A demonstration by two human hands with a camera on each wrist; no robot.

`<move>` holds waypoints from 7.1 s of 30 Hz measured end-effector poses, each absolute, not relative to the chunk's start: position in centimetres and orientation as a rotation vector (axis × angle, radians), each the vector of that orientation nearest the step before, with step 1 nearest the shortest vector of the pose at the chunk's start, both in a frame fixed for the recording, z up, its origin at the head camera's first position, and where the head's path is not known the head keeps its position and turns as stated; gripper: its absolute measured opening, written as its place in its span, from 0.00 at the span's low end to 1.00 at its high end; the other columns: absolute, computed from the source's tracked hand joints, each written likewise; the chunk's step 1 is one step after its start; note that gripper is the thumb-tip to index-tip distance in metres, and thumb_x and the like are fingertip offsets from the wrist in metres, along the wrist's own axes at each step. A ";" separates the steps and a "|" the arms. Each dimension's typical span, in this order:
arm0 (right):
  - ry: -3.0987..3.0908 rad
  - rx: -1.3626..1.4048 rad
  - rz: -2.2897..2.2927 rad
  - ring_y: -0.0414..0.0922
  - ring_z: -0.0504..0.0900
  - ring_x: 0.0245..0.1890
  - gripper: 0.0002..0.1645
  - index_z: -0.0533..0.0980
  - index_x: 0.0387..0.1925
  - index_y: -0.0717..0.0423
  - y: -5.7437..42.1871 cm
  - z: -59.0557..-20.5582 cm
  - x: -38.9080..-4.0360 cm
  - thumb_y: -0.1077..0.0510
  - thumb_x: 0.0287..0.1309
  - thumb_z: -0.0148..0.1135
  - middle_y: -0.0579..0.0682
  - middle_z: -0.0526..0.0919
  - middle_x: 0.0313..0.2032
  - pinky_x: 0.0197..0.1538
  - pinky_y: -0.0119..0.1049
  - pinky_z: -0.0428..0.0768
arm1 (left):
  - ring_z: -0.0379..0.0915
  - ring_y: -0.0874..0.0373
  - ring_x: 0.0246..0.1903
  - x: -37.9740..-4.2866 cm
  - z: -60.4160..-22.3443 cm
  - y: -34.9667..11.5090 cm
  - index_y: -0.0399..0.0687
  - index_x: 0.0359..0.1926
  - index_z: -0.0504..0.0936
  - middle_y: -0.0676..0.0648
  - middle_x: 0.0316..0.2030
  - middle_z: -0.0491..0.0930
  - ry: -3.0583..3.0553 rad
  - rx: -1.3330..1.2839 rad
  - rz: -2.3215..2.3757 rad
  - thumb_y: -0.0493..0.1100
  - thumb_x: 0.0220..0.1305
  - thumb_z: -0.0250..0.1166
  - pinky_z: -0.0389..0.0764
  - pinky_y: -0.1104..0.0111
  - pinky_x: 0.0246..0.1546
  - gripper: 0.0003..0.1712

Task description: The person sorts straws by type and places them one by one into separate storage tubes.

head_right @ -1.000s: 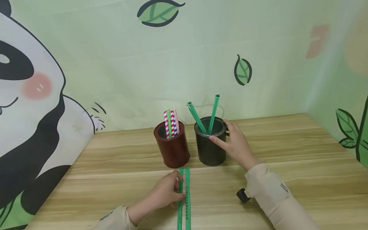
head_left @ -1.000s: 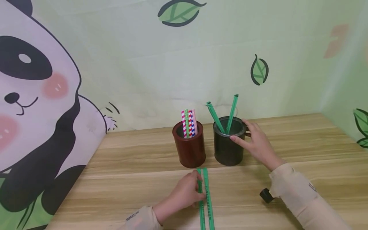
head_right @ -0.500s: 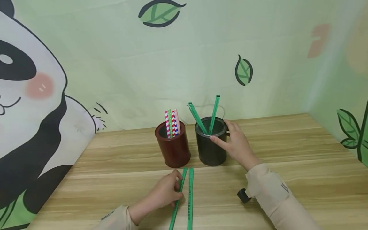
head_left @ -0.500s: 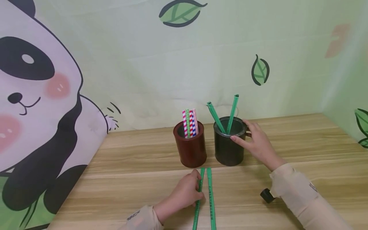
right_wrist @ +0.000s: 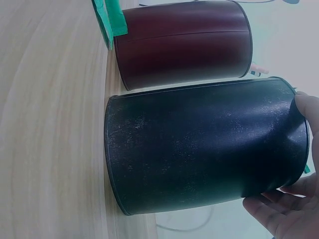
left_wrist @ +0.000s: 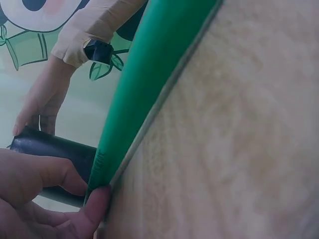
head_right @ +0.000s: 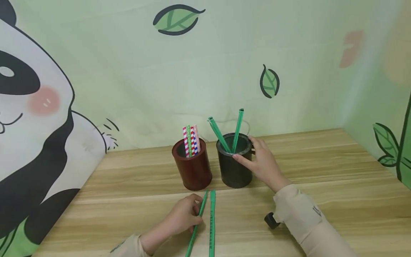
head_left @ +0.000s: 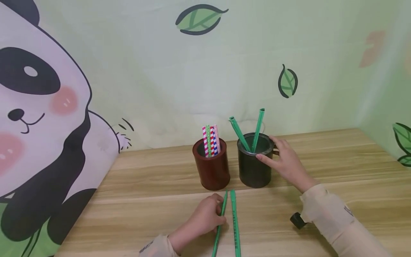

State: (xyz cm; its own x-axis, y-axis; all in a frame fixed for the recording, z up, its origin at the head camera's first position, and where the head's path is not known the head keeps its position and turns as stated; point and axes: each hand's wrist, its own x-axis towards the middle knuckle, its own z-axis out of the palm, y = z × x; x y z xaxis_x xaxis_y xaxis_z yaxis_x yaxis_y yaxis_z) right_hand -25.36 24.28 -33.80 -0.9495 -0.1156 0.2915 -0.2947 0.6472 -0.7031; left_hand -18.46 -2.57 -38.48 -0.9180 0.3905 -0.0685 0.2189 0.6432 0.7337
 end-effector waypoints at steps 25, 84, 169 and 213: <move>-2.633 0.352 1.184 0.64 0.67 0.63 0.50 0.52 0.71 0.66 24.2 -33.5 -25.1 0.42 0.60 0.61 0.69 0.61 0.66 0.62 0.59 0.71 | 0.72 0.59 0.33 -19.2 -35.8 -3.9 0.34 0.52 0.75 0.45 0.34 0.74 2.616 0.602 1.422 0.25 0.53 0.60 0.76 0.77 0.31 0.22; -2.628 0.348 1.162 0.64 0.67 0.63 0.49 0.53 0.71 0.65 24.2 -33.8 -25.2 0.42 0.60 0.61 0.67 0.63 0.64 0.62 0.60 0.70 | 0.82 0.45 0.36 -25.1 -24.0 0.9 0.43 0.63 0.61 0.38 0.39 0.75 2.532 1.098 2.306 0.28 0.65 0.55 0.85 0.63 0.42 0.28; -2.669 0.302 1.150 0.65 0.63 0.65 0.51 0.51 0.72 0.63 24.1 -33.6 -25.1 0.38 0.60 0.59 0.68 0.60 0.67 0.63 0.65 0.66 | 0.78 0.51 0.40 -25.9 -28.7 3.1 0.40 0.64 0.62 0.37 0.44 0.75 2.916 0.782 2.181 0.32 0.61 0.56 0.83 0.65 0.44 0.29; -2.646 0.310 1.160 0.65 0.67 0.63 0.50 0.52 0.72 0.63 23.8 -34.4 -24.9 0.40 0.61 0.60 0.68 0.62 0.65 0.62 0.61 0.70 | 0.74 0.63 0.33 -17.9 -34.7 -0.9 0.42 0.52 0.74 0.45 0.41 0.75 2.736 0.796 1.590 0.34 0.61 0.63 0.78 0.77 0.31 0.18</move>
State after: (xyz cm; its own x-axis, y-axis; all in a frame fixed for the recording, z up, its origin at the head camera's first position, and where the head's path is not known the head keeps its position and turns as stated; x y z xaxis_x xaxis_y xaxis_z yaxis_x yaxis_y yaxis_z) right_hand -24.94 23.84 -34.35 -0.9499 -0.0985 0.2967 -0.2850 0.6632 -0.6921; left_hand -17.90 -0.86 -34.66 -0.8740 0.3486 0.3386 0.4668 0.4084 0.7844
